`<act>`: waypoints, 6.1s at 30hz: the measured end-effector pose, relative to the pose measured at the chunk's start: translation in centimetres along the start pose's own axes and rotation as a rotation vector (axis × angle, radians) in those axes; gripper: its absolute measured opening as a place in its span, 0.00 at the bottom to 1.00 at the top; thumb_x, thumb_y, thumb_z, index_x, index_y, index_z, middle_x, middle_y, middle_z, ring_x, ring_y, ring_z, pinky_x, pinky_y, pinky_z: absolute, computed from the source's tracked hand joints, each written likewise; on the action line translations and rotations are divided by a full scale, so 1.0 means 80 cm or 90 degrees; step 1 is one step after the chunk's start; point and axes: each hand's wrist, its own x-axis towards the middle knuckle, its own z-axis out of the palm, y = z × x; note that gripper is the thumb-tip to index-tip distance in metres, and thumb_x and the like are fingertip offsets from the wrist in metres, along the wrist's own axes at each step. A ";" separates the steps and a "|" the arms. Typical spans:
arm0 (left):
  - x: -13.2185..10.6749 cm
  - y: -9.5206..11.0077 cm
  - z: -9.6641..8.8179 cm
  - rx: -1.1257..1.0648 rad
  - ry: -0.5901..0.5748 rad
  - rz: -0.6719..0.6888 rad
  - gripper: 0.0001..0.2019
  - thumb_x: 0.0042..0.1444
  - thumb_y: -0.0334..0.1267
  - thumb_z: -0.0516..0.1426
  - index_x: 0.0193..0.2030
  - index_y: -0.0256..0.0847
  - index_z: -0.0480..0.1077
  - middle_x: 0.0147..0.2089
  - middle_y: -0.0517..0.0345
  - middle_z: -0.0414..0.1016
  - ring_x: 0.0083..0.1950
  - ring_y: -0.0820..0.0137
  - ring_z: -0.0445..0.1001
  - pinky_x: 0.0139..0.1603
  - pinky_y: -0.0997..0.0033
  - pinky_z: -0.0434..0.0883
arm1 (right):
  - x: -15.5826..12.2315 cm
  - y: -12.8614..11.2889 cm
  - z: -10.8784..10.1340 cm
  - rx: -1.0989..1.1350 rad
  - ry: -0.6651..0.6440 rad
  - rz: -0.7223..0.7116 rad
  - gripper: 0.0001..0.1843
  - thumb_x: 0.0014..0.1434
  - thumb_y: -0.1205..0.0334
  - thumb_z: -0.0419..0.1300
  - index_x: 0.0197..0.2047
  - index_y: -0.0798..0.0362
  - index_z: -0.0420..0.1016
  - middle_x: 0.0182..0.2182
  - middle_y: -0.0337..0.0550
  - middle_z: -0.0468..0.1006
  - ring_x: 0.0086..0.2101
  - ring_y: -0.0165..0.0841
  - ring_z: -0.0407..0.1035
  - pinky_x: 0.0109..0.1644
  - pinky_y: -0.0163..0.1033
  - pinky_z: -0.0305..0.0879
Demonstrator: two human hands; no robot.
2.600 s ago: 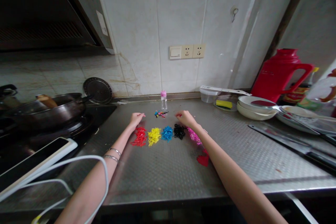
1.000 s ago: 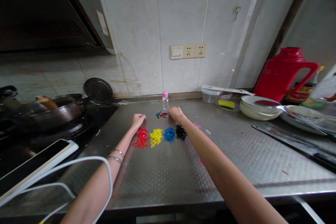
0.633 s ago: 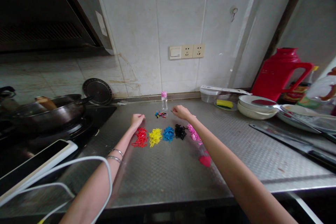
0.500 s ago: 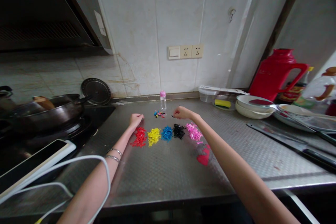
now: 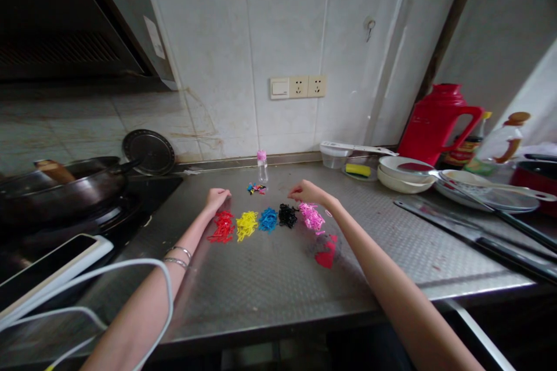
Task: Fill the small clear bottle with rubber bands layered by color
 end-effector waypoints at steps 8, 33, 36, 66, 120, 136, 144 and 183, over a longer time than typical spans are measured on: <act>0.011 -0.004 -0.001 -0.033 -0.122 -0.024 0.15 0.42 0.42 0.53 0.29 0.33 0.74 0.13 0.65 0.58 0.14 0.81 0.50 0.15 0.78 0.45 | -0.018 0.027 0.012 0.015 0.158 0.006 0.17 0.51 0.57 0.52 0.30 0.60 0.77 0.18 0.39 0.71 0.20 0.25 0.60 0.25 0.29 0.53; 0.000 0.042 0.060 0.194 -0.127 0.266 0.10 0.44 0.36 0.55 0.30 0.34 0.76 0.30 0.49 0.76 0.30 0.69 0.71 0.31 0.74 0.62 | -0.021 0.047 0.013 -0.048 0.224 0.041 0.15 0.48 0.62 0.51 0.31 0.58 0.77 0.18 0.38 0.71 0.21 0.26 0.62 0.26 0.28 0.53; 0.003 0.041 0.064 0.187 -0.118 0.268 0.09 0.45 0.34 0.54 0.28 0.35 0.76 0.29 0.49 0.76 0.29 0.69 0.71 0.32 0.74 0.63 | -0.021 0.048 0.013 -0.040 0.221 0.042 0.15 0.48 0.62 0.51 0.32 0.59 0.77 0.18 0.39 0.71 0.21 0.26 0.62 0.26 0.28 0.53; -0.080 0.110 0.032 -0.150 -0.311 0.188 0.12 0.48 0.39 0.55 0.34 0.31 0.72 0.28 0.53 0.74 0.15 0.83 0.57 0.16 0.79 0.55 | -0.017 -0.012 0.023 0.154 0.204 -0.036 0.15 0.49 0.60 0.56 0.40 0.56 0.74 0.34 0.45 0.76 0.30 0.30 0.68 0.33 0.34 0.66; -0.132 0.111 0.068 0.027 -0.324 0.448 0.09 0.47 0.33 0.54 0.32 0.33 0.75 0.31 0.53 0.76 0.30 0.72 0.70 0.35 0.74 0.65 | -0.023 -0.012 0.021 0.078 0.082 -0.027 0.11 0.45 0.66 0.57 0.32 0.58 0.77 0.27 0.42 0.78 0.28 0.30 0.70 0.33 0.31 0.64; -0.054 0.086 0.010 -0.098 -0.206 0.271 0.14 0.48 0.42 0.53 0.30 0.32 0.74 0.27 0.53 0.74 0.24 0.77 0.64 0.24 0.78 0.59 | -0.023 -0.006 0.021 0.022 0.132 -0.012 0.12 0.47 0.64 0.55 0.31 0.56 0.78 0.29 0.42 0.78 0.31 0.32 0.71 0.38 0.32 0.64; -0.008 0.005 -0.041 -0.212 -0.088 -0.062 0.12 0.43 0.39 0.54 0.31 0.32 0.71 0.27 0.56 0.69 0.16 0.84 0.51 0.14 0.81 0.43 | -0.021 -0.008 0.028 0.002 0.161 -0.022 0.13 0.48 0.64 0.54 0.33 0.57 0.78 0.30 0.43 0.78 0.31 0.31 0.71 0.37 0.31 0.63; 0.001 -0.019 -0.023 -0.159 -0.117 -0.108 0.10 0.39 0.38 0.54 0.26 0.34 0.70 0.21 0.62 0.64 0.15 0.83 0.50 0.15 0.79 0.42 | 0.091 -0.042 0.085 -0.193 0.073 0.009 0.15 0.56 0.63 0.49 0.45 0.49 0.71 0.41 0.45 0.74 0.40 0.33 0.68 0.38 0.31 0.59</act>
